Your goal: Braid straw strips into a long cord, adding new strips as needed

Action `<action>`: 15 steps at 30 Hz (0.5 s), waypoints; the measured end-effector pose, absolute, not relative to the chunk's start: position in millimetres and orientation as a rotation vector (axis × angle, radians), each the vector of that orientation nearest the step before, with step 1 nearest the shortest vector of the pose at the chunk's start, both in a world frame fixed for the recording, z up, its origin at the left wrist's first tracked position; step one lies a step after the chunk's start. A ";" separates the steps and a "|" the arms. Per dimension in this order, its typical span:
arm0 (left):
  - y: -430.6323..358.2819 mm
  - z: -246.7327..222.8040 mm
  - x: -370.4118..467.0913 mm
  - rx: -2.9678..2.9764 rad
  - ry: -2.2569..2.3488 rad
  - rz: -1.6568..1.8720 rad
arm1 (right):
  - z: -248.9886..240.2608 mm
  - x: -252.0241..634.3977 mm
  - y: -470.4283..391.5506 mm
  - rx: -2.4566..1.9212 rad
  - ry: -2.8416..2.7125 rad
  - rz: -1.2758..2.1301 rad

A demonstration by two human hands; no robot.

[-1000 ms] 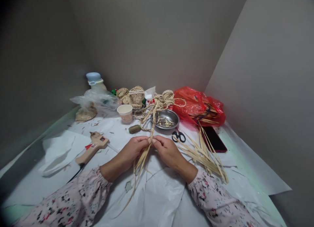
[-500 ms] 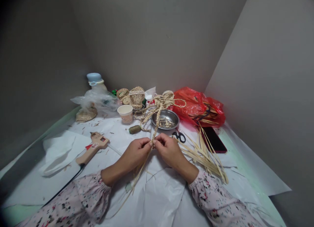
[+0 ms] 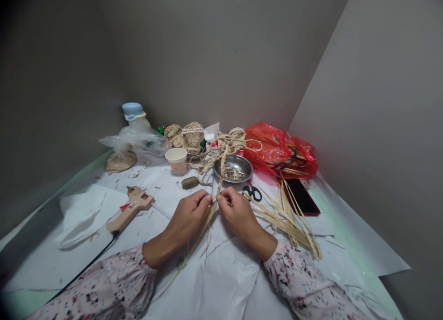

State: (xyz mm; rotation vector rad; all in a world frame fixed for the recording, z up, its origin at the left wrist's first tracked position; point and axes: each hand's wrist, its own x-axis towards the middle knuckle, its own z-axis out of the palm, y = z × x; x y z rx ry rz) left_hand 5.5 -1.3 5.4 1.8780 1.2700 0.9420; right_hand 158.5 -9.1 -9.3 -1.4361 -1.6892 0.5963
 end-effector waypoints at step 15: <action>-14.8 -4.6 8.6 2.222 1.168 0.806 | -12.4 157.8 -8.1 -1.402 -1.436 0.771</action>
